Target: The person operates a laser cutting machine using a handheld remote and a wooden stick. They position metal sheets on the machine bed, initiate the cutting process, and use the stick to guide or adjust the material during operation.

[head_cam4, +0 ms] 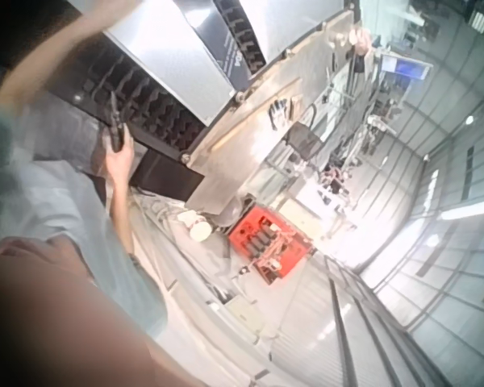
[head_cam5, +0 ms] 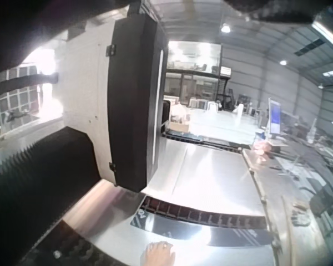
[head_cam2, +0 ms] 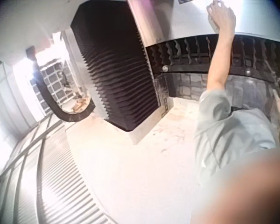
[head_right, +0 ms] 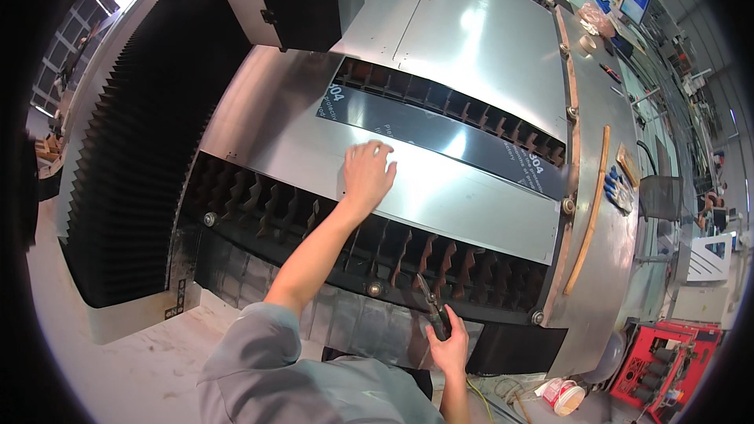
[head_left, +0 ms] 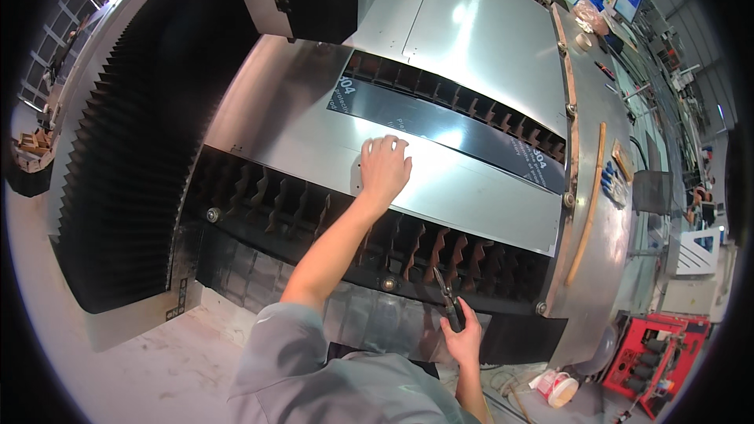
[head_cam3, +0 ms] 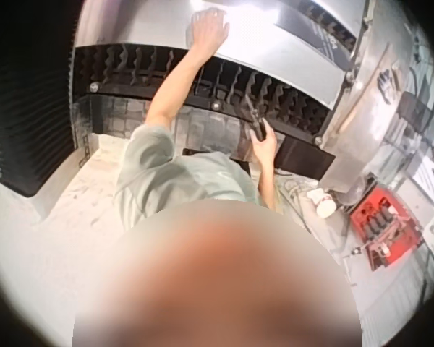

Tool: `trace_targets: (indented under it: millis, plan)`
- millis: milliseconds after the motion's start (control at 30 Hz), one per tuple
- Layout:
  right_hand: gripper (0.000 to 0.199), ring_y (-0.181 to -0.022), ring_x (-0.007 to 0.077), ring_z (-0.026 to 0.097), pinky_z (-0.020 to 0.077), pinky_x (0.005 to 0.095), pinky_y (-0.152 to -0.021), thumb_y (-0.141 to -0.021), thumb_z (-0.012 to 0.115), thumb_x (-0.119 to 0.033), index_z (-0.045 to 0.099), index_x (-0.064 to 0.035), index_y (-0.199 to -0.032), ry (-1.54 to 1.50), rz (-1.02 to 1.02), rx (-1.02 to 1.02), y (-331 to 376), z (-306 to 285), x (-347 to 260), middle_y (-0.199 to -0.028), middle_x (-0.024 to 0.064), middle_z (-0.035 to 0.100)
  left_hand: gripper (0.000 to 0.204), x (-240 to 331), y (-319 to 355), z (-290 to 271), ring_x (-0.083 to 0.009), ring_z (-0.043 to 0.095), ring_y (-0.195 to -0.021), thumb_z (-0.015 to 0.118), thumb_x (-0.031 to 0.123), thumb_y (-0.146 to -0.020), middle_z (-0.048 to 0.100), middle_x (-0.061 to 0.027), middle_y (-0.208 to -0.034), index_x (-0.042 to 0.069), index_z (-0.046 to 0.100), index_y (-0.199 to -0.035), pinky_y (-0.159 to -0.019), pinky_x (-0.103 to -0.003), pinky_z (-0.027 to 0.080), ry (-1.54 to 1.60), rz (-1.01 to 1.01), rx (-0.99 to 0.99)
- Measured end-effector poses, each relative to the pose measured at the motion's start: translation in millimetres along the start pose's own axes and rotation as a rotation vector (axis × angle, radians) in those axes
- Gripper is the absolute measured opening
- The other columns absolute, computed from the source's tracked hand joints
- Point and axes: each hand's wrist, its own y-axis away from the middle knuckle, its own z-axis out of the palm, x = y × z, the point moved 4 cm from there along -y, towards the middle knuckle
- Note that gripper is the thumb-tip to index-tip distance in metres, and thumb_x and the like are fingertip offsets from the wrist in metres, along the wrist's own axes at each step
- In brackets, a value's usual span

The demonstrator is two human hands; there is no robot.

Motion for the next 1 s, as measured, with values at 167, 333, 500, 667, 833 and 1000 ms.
trace_targets:
  millis: [167,333,500,667,833,1000]
  plan:
    - [0.064,-0.117,0.0361,0.069,0.0536,0.0411,-0.100,-0.082,0.084,-0.015,0.062,-0.0028,-0.141,-0.057,0.008,-0.066,9,-2,14,-0.127,0.0214,0.070,0.023,41,83,-41,-0.0317,0.065,-0.104,0.074,0.018,-0.088,0.070,-0.0103,-0.108,0.008,0.071,-0.109,-0.095,-0.046,0.048,0.275,-0.097,-0.093]
    - [0.062,-0.121,0.0350,0.069,0.0529,0.0413,-0.101,-0.084,0.084,-0.021,0.063,-0.0044,-0.141,-0.148,-0.053,-0.173,13,-5,26,-0.128,0.0220,0.071,0.018,80,185,-93,-0.0280,0.071,-0.094,0.072,0.015,-0.094,0.071,-0.0115,-0.098,0.003,0.072,-0.107,-0.082,-0.038,0.055,0.549,-0.295,-0.242]
    - [0.049,-0.093,0.0261,0.077,0.0568,0.0361,-0.086,-0.091,0.080,-0.030,0.069,-0.0028,-0.130,-0.251,-0.107,-0.366,14,-11,43,-0.095,0.0136,0.078,0.023,110,277,-135,-0.0253,0.075,-0.097,0.070,0.019,-0.097,0.076,-0.0130,-0.104,0.001,0.073,-0.112,-0.086,-0.036,0.058,0.573,-0.516,-0.284]
    - [0.047,-0.062,0.0172,0.071,0.0553,0.0344,-0.064,-0.093,0.078,-0.035,0.071,-0.0007,-0.124,-0.280,-0.029,-0.558,25,-17,58,-0.077,0.0089,0.072,0.022,144,369,-154,-0.0094,0.067,-0.092,0.065,0.018,-0.105,0.075,-0.0059,-0.102,-0.001,0.070,-0.114,-0.083,-0.028,0.056,0.680,-0.808,-0.342]
    - [0.046,-0.059,0.0156,0.069,0.0541,0.0339,-0.060,-0.094,0.076,-0.035,0.072,-0.0012,-0.124,-0.264,-0.067,-0.659,50,-29,57,-0.072,0.0058,0.069,0.027,175,456,-161,-0.0138,0.070,-0.090,0.063,0.022,-0.107,0.075,-0.0090,-0.101,-0.002,0.069,-0.117,-0.084,-0.028,0.057,0.935,-0.968,-0.359]
    - [0.044,-0.059,0.0132,0.067,0.0525,0.0333,-0.057,-0.094,0.077,-0.037,0.073,-0.0032,-0.124,-0.199,-0.114,-0.661,78,-24,50,-0.070,0.0037,0.067,0.031,139,550,-151,-0.0160,0.072,-0.093,0.065,0.025,-0.106,0.076,-0.0128,-0.107,-0.003,0.070,-0.117,-0.083,-0.030,0.059,0.845,-1.131,-0.417]
